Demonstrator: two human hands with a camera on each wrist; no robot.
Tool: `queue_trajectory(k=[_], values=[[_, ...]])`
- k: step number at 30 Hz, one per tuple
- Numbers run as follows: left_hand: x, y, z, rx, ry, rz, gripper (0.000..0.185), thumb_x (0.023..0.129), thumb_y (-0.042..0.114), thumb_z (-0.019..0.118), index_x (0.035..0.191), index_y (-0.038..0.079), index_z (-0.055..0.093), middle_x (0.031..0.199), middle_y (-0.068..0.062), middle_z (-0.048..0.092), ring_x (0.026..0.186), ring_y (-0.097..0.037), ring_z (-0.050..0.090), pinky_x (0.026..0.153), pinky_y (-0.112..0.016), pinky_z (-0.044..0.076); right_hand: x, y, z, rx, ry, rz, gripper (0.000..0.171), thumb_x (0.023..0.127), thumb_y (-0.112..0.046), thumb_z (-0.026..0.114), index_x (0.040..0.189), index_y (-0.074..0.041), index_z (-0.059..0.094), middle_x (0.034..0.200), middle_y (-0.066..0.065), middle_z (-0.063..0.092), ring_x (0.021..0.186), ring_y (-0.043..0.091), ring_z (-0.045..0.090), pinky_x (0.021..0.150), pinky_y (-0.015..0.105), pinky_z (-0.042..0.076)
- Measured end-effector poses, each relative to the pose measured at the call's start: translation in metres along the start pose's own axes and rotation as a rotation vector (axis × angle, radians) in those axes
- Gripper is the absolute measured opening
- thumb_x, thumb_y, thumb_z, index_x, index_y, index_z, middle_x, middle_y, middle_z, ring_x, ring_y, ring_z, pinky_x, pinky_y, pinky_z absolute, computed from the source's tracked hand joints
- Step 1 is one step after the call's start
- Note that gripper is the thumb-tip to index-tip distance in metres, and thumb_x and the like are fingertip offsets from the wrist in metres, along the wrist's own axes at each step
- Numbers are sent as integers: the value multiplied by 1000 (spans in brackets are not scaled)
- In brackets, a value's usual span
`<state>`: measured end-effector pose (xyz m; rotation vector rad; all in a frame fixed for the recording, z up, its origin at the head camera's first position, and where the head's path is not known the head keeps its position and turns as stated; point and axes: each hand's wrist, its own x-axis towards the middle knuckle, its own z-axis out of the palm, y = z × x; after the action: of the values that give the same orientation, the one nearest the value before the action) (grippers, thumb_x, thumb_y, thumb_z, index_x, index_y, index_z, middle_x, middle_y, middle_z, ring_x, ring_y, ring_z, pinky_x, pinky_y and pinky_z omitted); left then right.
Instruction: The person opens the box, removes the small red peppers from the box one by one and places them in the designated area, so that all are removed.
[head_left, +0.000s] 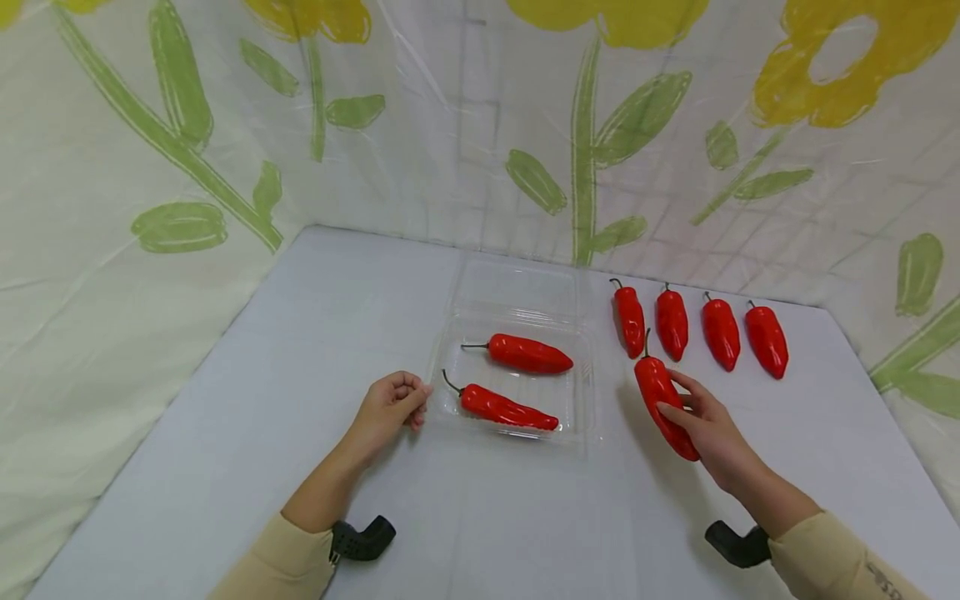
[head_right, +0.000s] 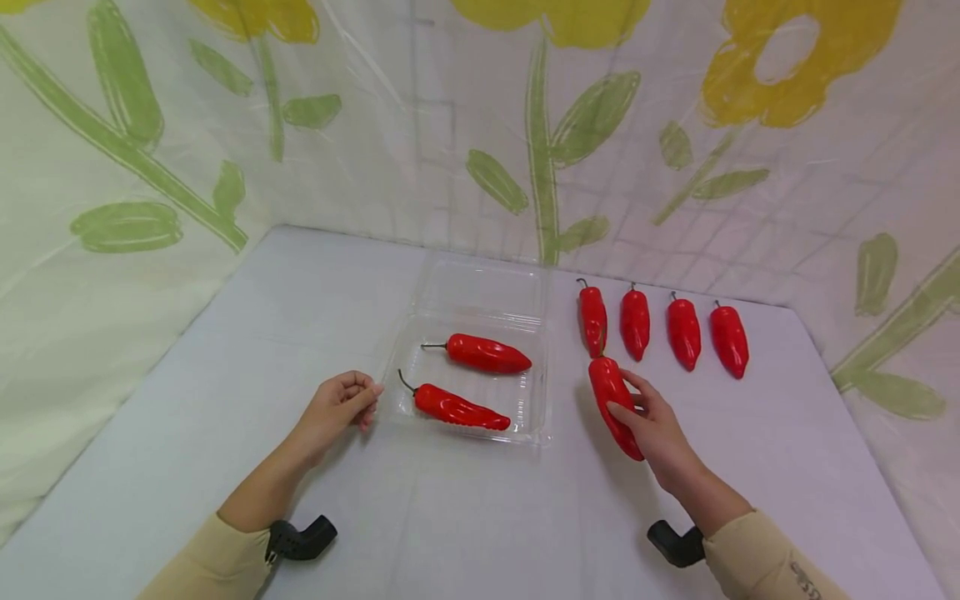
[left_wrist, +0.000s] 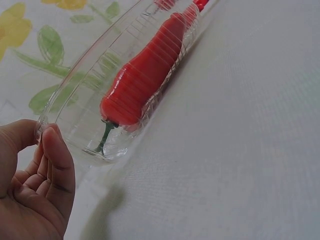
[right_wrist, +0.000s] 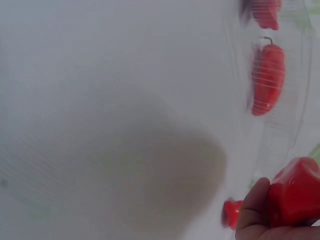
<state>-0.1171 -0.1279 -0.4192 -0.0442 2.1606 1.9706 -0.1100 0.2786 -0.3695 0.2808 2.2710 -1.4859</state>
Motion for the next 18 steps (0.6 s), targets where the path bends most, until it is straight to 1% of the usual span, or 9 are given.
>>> queue_trajectory(k=[7, 14, 18], values=[[-1, 2, 0, 0, 2, -2, 18, 92, 8, 57, 94, -8, 48, 65, -1, 51, 54, -8, 50, 53, -18, 50, 0, 6, -1, 6, -1, 49, 74, 95, -29, 53, 149, -12, 6, 139, 22, 28, 118, 27, 35, 78, 28, 53], [-1, 0, 0, -1, 6, -7, 18, 92, 8, 57, 94, -7, 48, 65, 0, 51, 53, -8, 50, 53, -18, 50, 1, 11, 2, -3, -30, 123, 74, 95, -27, 51, 149, -10, 4, 141, 26, 24, 121, 33, 33, 78, 29, 52], [-1, -1, 1, -7, 4, -6, 18, 92, 8, 57, 93, -7, 48, 65, 0, 51, 53, -7, 50, 53, -18, 50, 2, 13, 6, 4, -36, 147, 74, 95, -27, 53, 149, -10, 5, 141, 26, 23, 123, 37, 30, 78, 29, 53]])
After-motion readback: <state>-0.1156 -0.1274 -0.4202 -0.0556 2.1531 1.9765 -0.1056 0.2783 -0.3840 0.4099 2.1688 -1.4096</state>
